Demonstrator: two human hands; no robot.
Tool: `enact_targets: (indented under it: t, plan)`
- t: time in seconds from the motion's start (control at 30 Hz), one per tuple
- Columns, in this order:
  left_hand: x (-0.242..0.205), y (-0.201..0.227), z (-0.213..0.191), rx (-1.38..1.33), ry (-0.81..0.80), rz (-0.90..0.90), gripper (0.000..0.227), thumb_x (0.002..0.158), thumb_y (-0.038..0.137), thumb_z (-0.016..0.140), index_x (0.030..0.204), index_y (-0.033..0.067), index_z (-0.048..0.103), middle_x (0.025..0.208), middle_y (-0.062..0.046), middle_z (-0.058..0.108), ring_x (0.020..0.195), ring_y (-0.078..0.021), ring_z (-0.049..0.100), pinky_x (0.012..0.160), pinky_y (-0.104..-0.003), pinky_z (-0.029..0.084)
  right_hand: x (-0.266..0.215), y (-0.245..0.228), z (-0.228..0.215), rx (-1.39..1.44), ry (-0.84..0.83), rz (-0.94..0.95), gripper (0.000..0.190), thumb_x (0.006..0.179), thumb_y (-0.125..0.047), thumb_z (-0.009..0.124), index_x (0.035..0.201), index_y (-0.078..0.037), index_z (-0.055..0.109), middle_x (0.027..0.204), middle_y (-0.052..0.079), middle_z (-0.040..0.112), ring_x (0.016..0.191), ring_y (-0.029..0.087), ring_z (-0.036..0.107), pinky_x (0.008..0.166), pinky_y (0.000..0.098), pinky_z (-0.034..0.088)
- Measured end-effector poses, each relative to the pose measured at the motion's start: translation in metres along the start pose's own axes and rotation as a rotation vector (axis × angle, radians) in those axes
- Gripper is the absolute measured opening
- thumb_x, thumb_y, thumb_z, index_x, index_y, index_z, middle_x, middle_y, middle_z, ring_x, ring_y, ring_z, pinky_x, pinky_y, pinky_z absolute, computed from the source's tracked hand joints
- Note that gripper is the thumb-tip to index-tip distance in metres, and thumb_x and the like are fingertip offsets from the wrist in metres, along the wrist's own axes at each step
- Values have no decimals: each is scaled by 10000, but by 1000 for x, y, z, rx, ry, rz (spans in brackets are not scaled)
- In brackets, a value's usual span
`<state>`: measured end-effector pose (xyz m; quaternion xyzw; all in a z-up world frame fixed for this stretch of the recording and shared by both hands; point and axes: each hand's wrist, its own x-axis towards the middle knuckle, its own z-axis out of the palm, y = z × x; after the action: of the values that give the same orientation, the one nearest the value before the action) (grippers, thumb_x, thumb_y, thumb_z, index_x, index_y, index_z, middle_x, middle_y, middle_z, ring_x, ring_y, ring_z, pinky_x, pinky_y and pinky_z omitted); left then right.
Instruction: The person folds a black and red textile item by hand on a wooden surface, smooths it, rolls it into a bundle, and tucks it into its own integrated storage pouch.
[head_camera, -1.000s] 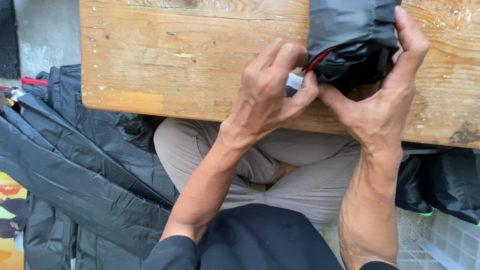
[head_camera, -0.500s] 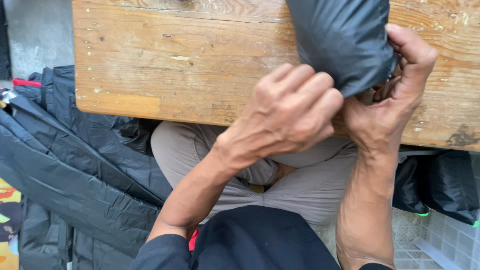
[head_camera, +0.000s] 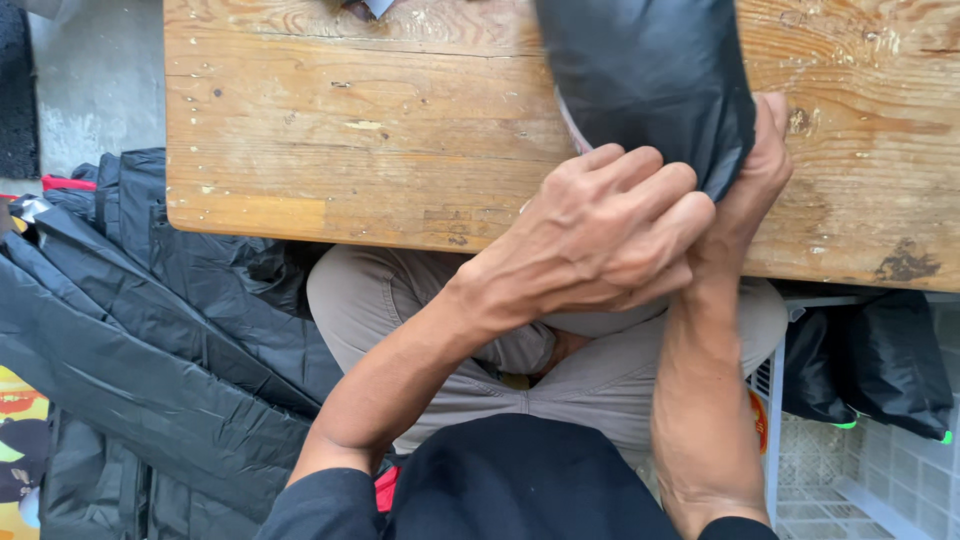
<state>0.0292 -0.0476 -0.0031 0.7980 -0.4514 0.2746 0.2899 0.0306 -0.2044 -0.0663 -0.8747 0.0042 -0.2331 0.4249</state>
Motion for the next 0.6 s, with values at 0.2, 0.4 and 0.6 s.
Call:
enact_targets:
  t: [0.2,0.4,0.6]
  plan:
    - [-10,6,-33,-451,197,-388,84,835,-36,412,774,1,369,705,-116,339,610,-288,346,582,-422,299,8,-35,-39,-138,-82,-336,300,1150,-127,659,923,47,568,992,185,683,869,293,595,776,391,421]
    - [-21,12,-33,-477,248,-439,74,837,-58,424,787,-10,397,712,-124,397,612,-283,366,585,-392,323,5,-64,-27,-102,-241,-274,332,917,10,738,1154,70,513,1042,182,630,821,287,667,688,356,526]
    - [-61,18,-41,-245,14,-510,112,803,6,480,751,29,383,676,-97,358,570,-274,394,534,-383,333,5,-41,-13,-255,-119,-685,275,929,175,477,1139,116,645,941,225,678,746,351,623,668,415,468]
